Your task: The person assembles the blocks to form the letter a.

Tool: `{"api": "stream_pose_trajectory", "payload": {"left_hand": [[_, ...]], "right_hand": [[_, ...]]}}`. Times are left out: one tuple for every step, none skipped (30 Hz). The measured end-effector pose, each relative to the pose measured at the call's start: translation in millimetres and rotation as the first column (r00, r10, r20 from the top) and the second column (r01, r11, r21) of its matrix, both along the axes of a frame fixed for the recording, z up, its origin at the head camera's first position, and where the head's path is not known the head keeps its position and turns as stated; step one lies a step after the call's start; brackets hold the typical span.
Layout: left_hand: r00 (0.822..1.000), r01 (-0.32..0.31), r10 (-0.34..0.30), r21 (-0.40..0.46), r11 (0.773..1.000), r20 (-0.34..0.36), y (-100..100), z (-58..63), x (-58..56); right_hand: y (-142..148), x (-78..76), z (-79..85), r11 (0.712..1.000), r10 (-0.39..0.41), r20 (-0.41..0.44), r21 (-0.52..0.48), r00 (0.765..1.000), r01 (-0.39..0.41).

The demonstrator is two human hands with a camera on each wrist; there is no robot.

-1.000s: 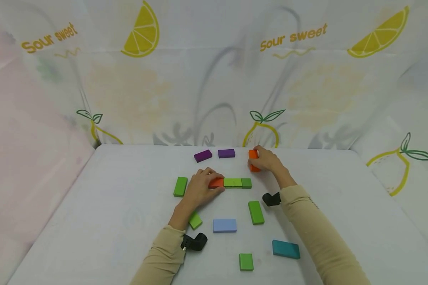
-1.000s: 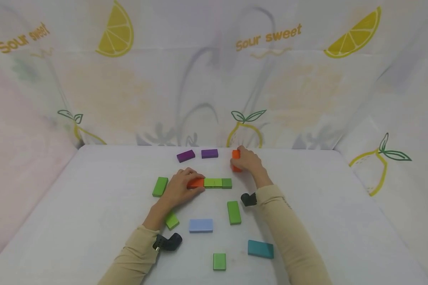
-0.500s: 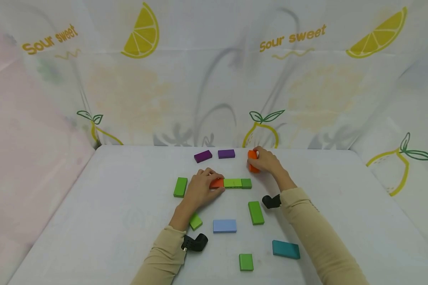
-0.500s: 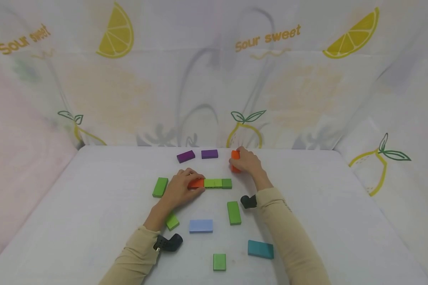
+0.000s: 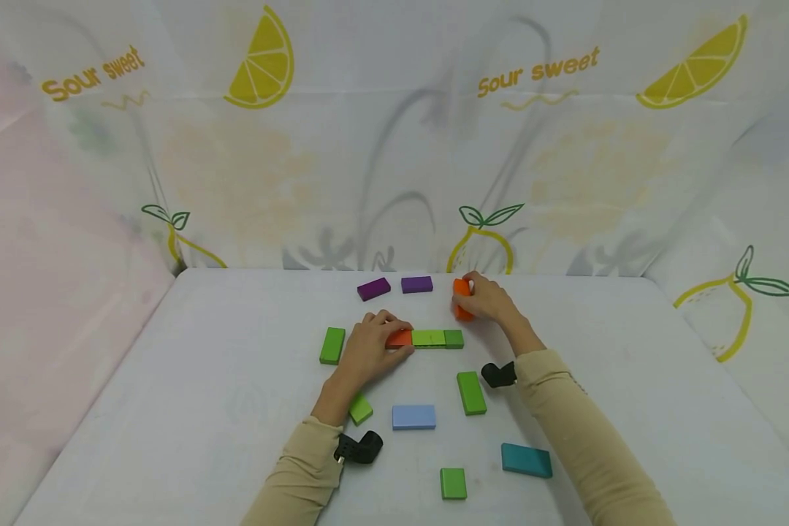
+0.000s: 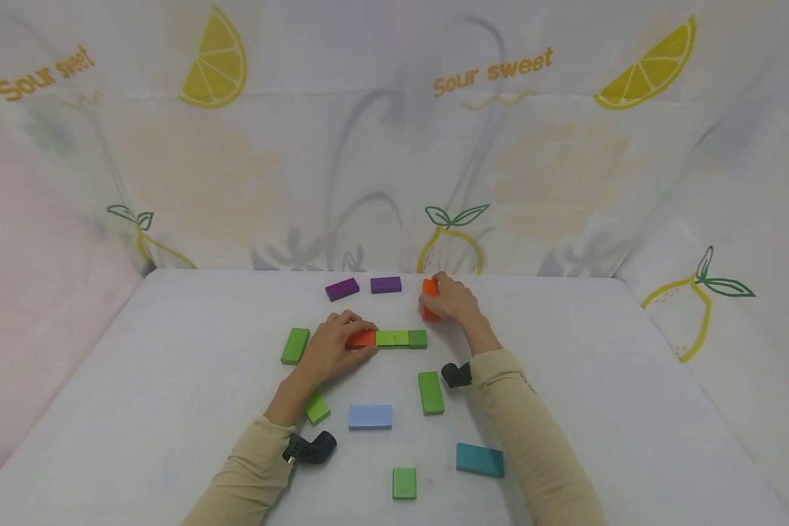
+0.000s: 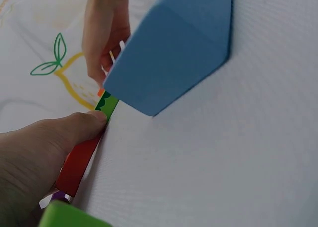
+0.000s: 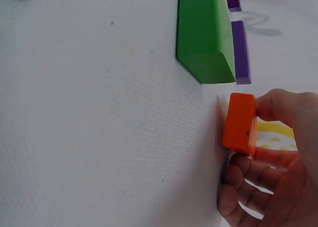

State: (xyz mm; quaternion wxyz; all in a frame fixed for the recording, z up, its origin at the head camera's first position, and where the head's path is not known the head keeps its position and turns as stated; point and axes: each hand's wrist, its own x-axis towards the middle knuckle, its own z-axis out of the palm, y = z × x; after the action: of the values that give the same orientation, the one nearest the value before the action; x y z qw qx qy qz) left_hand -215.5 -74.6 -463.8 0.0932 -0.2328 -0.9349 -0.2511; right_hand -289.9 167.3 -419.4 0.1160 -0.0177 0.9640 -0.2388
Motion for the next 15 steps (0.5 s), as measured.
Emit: {"api": "stream_pose_trajectory", "payload": {"left_hand": [[1.0, 0.001, -0.001, 0.001, 1.0, -0.003, -0.1, -0.4, -0.2], [1.0, 0.001, -0.001, 0.0, 1.0, -0.006, -0.2, -0.6, -0.3], [1.0, 0.002, -0.002, 0.002, 1.0, -0.007, -0.4, -0.8, -0.5], [1.0, 0.004, -0.004, 0.003, 1.0, -0.008, -0.6, -1.0, -0.6], [1.0, 0.006, -0.006, 0.003, 1.0, -0.009, -0.7, -1.2, -0.9], [1.0, 0.007, -0.007, 0.005, 1.0, -0.009, -0.8, -1.3, -1.2], [1.0, 0.008, -0.008, 0.005, 1.0, -0.009, -0.9, -1.5, -1.4], [1.0, 0.009, -0.009, 0.005, 1.0, -0.009, -0.9, -1.5, -1.4], [1.0, 0.01, -0.01, 0.006, 1.0, -0.01, -0.9, -1.8, -1.7], [1.0, 0.01, -0.009, 0.006, 1.0, -0.011, -0.9, -2.1, -1.9], [1.0, 0.009, -0.009, 0.007, 1.0, -0.012, -0.9, -2.4, -2.1], [1.0, 0.008, -0.007, 0.008, 1.0, -0.015, -0.8, -2.6, -2.1], [1.0, 0.008, -0.008, 0.009, 1.0, -0.016, -0.7, -2.7, -2.2], [1.0, 0.008, -0.008, 0.008, 1.0, -0.017, -0.7, -2.6, -2.1], [1.0, 0.009, -0.009, 0.008, 1.0, -0.019, -0.8, -2.5, -2.1]], "right_hand": [[-0.2, 0.3, 0.1, 1.0, 0.002, 0.0, -0.001, 1.0, -0.002], [-0.5, 0.5, 0.4, 1.0, 0.002, -0.001, -0.001, 1.0, -0.002], [-0.9, 0.8, 0.7, 1.0, 0.002, 0.0, -0.003, 1.0, -0.002], [-1.2, 1.2, 1.2, 1.0, 0.002, 0.002, -0.003, 1.0, -0.002], [-1.6, 1.7, 1.7, 1.0, 0.002, 0.003, -0.004, 1.0, -0.002], [-2.2, 2.1, 2.1, 1.0, 0.001, 0.004, -0.004, 1.0, -0.001], [-2.6, 2.5, 2.3, 1.0, 0.002, 0.006, -0.004, 1.0, -0.002], [-2.8, 2.5, 1.7, 1.0, 0.005, 0.007, -0.001, 1.0, -0.005], [-3.0, 2.9, 1.7, 1.0, 0.007, 0.006, -0.001, 1.0, -0.007], [-3.2, 2.9, 1.1, 1.0, 0.012, 0.005, 0.0, 1.0, -0.012], [-3.5, 3.1, 0.8, 1.0, 0.015, 0.004, -0.001, 1.0, -0.015], [-3.8, 3.3, 0.6, 1.0, 0.018, 0.004, -0.002, 1.0, -0.018], [-4.0, 3.4, 0.4, 1.0, 0.02, 0.003, -0.004, 1.0, -0.02], [-4.1, 3.3, -0.3, 1.0, 0.024, 0.003, -0.005, 1.0, -0.024], [-4.7, 3.5, -0.1, 1.0, 0.024, 0.003, -0.008, 1.0, -0.024]]}}
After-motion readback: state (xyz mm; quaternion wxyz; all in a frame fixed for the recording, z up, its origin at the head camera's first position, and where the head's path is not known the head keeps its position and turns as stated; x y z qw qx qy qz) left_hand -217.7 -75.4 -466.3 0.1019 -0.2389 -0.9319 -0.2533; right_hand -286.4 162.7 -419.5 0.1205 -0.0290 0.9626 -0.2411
